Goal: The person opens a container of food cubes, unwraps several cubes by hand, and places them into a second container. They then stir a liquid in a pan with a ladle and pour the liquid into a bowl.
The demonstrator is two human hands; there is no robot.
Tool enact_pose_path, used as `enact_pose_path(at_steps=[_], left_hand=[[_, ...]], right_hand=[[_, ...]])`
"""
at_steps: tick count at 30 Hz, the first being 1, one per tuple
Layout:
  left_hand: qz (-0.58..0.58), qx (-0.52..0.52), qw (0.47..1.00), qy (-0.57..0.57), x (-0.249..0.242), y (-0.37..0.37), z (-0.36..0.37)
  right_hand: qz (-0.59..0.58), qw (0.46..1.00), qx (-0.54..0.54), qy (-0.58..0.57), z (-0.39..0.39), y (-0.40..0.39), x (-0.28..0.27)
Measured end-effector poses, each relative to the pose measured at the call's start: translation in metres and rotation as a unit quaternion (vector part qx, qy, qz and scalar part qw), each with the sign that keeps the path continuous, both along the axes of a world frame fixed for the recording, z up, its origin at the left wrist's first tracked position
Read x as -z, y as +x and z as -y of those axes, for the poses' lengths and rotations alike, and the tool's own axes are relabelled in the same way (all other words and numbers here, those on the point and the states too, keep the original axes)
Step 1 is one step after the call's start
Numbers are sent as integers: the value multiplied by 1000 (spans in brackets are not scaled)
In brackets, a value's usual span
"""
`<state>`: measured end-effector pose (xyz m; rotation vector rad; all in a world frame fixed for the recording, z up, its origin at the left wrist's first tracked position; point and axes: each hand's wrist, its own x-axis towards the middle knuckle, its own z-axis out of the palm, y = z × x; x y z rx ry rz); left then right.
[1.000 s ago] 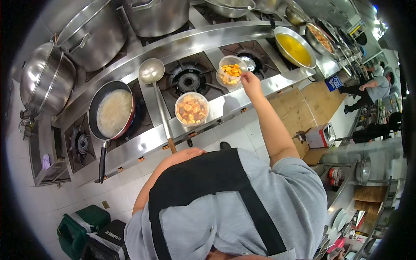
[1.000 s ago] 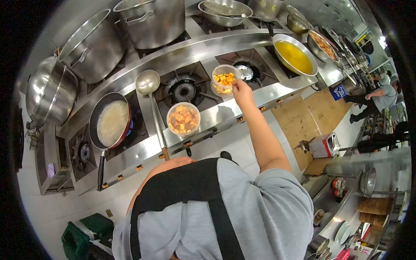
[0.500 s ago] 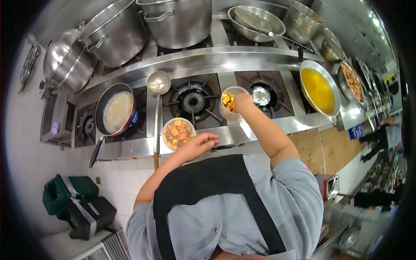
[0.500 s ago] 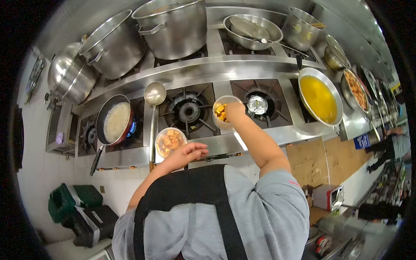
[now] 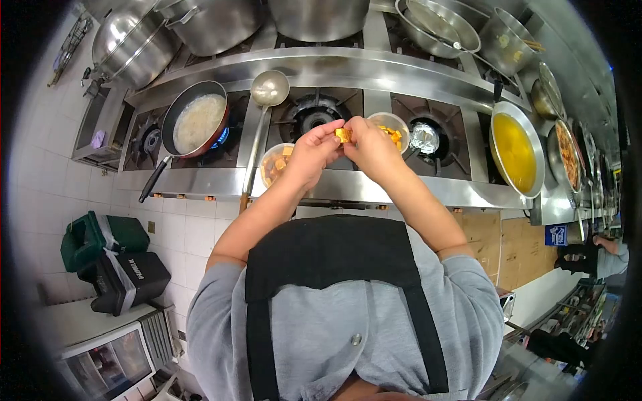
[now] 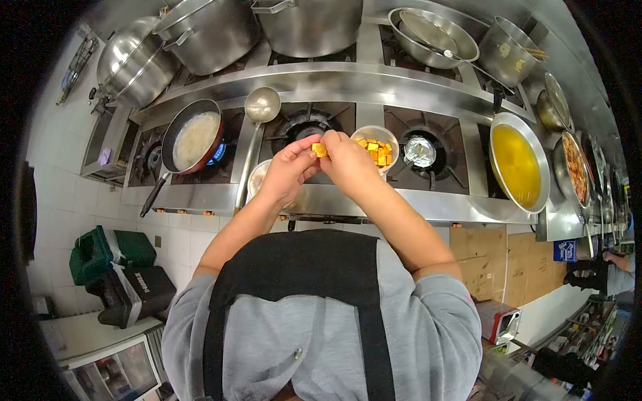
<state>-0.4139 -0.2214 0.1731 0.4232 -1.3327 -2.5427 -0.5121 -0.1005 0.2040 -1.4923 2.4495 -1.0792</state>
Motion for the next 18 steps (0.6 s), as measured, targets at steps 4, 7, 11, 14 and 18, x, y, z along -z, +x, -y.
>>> enact_pose_path(at_steps=[4,7,11,14,18], left_hand=[[-11,0,1000,13,-5,23,14],[-21,-16,1000,10,0,41,34],[6,-44,999,11,-5,74,71],[3,-69,998,-12,-9,95,99],[4,-74,997,-7,-4,120,137]], right_hand=[[16,1000,6,-20,14,25,1],[23,999,-6,-36,34,46,4],[71,996,-32,-47,67,81,-6],[98,991,-46,-78,97,104,-15],[117,987,-53,-96,131,127,-13]])
